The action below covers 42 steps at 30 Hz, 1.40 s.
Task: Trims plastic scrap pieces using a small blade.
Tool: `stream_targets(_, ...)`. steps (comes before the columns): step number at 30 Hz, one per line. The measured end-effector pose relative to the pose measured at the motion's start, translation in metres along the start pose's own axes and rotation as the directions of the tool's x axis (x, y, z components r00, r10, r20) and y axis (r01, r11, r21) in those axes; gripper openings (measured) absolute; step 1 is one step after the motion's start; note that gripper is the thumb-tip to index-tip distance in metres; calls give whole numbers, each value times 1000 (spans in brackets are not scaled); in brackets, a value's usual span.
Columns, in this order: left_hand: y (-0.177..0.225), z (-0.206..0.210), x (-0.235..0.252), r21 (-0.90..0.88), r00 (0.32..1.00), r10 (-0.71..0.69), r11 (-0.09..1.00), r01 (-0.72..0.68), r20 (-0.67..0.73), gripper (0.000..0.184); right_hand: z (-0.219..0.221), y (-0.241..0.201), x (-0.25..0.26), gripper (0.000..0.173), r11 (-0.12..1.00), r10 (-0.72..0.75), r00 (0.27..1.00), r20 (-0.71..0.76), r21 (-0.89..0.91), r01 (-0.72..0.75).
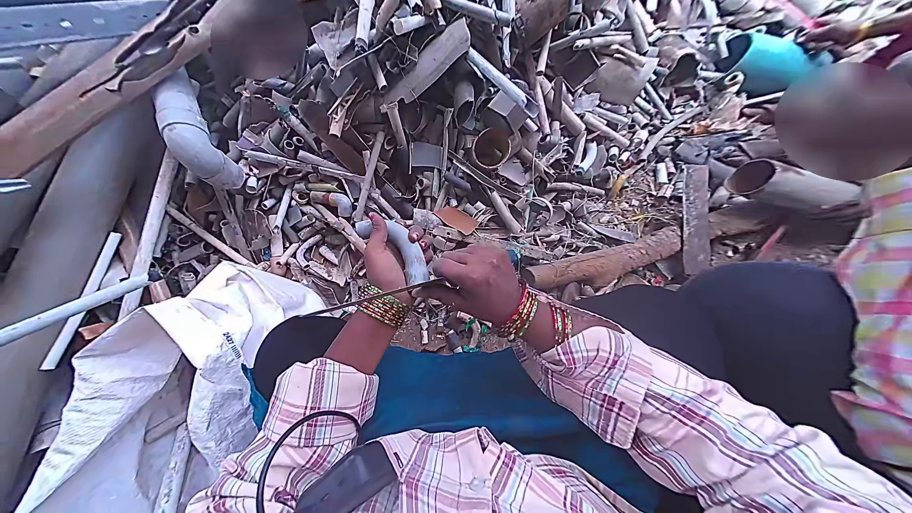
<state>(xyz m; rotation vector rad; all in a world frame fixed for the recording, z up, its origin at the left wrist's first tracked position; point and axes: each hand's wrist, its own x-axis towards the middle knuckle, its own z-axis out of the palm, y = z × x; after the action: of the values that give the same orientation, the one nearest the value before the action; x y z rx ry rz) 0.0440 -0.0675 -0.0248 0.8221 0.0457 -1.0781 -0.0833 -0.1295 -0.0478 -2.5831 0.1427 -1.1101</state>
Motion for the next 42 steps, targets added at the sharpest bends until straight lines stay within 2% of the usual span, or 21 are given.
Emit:
stream_targets(3,0,3,-3,-2,1000,-4,1000,4,31,59,-3,2,3,42,1000,3,999,-37,24,-2)
stream_targets(6,-2,2,-2,-26,997,5,1000,-3,75,61,-4,-3,3,46,981,177,984,0,78,-177)
stream_targets(9,-2,8,-2,-1,999,33,999,-33,-12,59,-3,-4,0,55,954,287,956,63,77,-291)
stream_targets(15,-5,5,5,20,991,-5,1000,8,-131,53,7,2,-7,47,990,129,992,2,60,-129)
stream_targets(20,-3,9,4,10,985,-6,1000,8,-173,53,2,0,-3,47,996,77,997,-29,-39,-78)
stream_targets(24,-2,8,4,-36,999,-11,999,9,-51,56,1,-5,-2,49,984,141,985,-97,-94,-150)
stream_targets(26,-11,-22,21,-100,982,54,994,-36,181,60,2,-5,-3,50,978,178,980,-92,-92,-187)
stream_targets(28,-16,-38,33,-116,954,75,992,-43,291,62,3,-4,-4,52,977,190,979,-71,-82,-195)
stream_targets(29,-15,-35,30,-119,962,60,993,-29,265,62,4,-4,-4,53,979,187,980,-63,-77,-191)
stream_targets(30,-12,-25,23,-104,985,29,994,-11,172,60,4,-4,-5,54,980,182,982,-51,-72,-185)
stream_targets(31,-6,-7,12,-71,1000,-19,997,20,16,59,4,-5,-6,55,981,178,983,-40,-65,-180)
stream_targets(33,0,11,2,-35,986,-56,998,51,-155,55,3,-6,-6,53,983,172,985,-12,-61,-172)
stream_targets(38,1,11,1,-54,996,-60,997,57,-67,59,-1,-5,-2,50,985,123,989,-81,-111,-131)
stream_targets(42,-1,9,1,-66,999,-31,997,32,21,59,-2,-5,0,52,970,201,976,-82,-122,-210)
